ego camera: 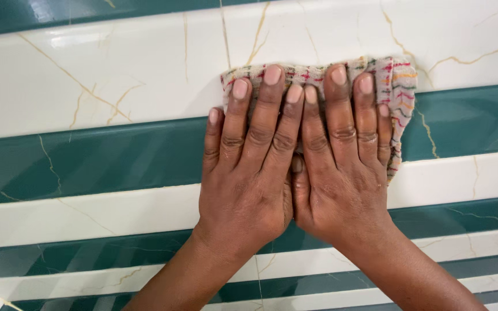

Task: The person wipes tiled walls using a cloth by hand. They fold the cloth and continue wiping along the horizontal lines of the tiles.

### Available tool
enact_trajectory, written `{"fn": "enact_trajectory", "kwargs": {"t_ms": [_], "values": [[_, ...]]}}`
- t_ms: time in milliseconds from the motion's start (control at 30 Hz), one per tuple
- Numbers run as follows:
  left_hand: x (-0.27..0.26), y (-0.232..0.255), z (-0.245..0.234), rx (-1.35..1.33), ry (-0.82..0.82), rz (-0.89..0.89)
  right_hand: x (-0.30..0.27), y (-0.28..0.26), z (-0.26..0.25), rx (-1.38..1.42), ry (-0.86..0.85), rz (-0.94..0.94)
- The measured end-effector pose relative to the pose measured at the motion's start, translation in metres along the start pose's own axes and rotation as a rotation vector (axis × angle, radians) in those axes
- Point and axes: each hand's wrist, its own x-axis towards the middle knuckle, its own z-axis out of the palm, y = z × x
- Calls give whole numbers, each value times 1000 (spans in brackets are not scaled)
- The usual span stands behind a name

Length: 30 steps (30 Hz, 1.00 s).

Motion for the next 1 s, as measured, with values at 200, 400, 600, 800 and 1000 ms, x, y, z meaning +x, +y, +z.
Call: {"fn": "enact_trajectory", "kwargs": {"t_ms": [200,400,600,800,1000], "values": [[48,5,-9,-40,10,7,38,16,-18,-18,9,2],[80,15,-7,-53,1,46,57,30,-32,9,17,59],[92,25,2,-140,-60,86,54,50,-33,28,48,104],[96,36,3,-209,-156,93,46,62,-35,-16,29,130],[92,51,12,-218,-218,101,31,77,-35,-41,11,176]]}}
